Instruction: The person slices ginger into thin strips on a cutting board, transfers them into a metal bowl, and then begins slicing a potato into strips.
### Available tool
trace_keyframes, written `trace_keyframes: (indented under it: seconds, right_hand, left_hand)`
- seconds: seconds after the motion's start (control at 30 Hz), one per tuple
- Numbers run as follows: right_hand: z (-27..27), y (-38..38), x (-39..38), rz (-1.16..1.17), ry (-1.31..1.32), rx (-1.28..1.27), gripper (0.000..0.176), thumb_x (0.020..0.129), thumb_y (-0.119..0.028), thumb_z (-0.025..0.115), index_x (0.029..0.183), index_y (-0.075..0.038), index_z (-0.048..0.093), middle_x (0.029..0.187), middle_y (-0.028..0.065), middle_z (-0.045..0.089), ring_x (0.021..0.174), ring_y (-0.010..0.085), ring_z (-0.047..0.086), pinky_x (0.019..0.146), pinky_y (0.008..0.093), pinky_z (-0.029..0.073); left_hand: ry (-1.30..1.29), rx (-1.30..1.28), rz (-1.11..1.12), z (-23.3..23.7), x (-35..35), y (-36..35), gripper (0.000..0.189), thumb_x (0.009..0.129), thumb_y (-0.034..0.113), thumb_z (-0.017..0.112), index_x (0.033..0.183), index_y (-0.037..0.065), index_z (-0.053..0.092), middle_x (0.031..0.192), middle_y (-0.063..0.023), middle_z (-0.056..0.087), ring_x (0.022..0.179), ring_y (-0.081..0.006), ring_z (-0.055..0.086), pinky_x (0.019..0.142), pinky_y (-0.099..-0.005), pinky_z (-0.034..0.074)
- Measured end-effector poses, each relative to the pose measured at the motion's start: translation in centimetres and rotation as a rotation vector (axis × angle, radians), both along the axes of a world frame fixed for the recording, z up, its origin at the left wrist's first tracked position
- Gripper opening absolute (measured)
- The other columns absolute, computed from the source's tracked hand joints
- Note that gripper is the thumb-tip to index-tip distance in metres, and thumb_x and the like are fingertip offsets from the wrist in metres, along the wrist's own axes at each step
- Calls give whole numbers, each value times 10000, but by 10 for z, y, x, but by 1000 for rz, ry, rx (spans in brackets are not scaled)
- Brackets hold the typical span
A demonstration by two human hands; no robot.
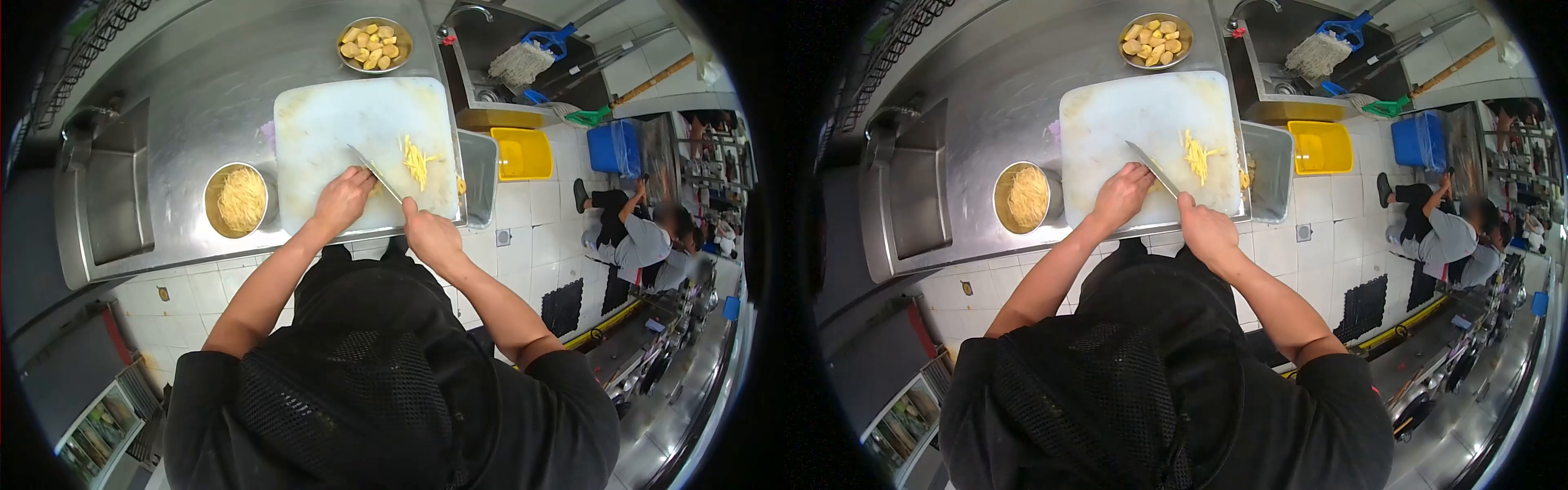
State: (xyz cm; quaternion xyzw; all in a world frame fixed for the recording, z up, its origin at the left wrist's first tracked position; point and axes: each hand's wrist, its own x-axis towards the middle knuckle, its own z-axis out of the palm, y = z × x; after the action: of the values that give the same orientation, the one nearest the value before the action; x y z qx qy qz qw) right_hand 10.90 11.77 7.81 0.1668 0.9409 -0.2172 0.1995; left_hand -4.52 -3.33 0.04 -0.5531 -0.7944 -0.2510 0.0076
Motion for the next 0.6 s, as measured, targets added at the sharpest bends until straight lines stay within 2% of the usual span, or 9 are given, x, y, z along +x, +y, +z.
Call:
trace_keyframes:
  seconds: [0.07,0.17,0.3,0.37,0.47,0.6]
  right_hand:
    - [-14,0,-2,-5,43,11,123,970,-83,450,1078,-24,455,853,248,718,817,437,722,723,559,553]
    - [-4,3,-8,4,77,-17,117,970,-79,447,1068,-18,466,816,234,717,807,439,722,722,556,554]
    - [2,5,0,13,31,-49,119,961,-68,452,1064,-13,475,805,233,717,811,433,725,708,551,558]
    - [-14,6,-8,28,169,-51,124,949,-64,462,1058,-8,481,808,238,719,798,428,728,693,549,561]
    - [6,8,-3,28,142,-56,120,941,-59,468,1046,-5,488,814,244,719,776,424,729,679,544,564]
    - [-11,7,-3,1,179,-42,118,940,-57,469,1042,-4,493,811,246,718,777,424,729,678,542,564]
  left_hand:
    - [25,-14,-3,-2,0,-1,255,857,84,662,1088,14,743,1130,-90,717,1066,-264,648,871,-369,573]
    - [28,-19,-5,-1,0,-1,252,867,95,668,1095,17,740,1140,-92,719,1070,-269,648,873,-371,572]
    - [44,-38,-3,3,-2,0,265,856,87,656,1096,15,743,1133,-85,727,1047,-254,657,855,-358,581]
    - [44,-16,-1,2,-1,1,262,852,85,661,1090,12,742,1131,-88,728,1046,-256,658,852,-362,582]
    - [58,11,-20,1,-6,1,255,844,84,672,1078,13,742,1120,-85,729,1045,-259,657,848,-365,583]
    - [59,-9,-3,-2,-2,-1,263,839,89,682,1084,13,741,1126,-86,728,1040,-263,658,851,-367,583]
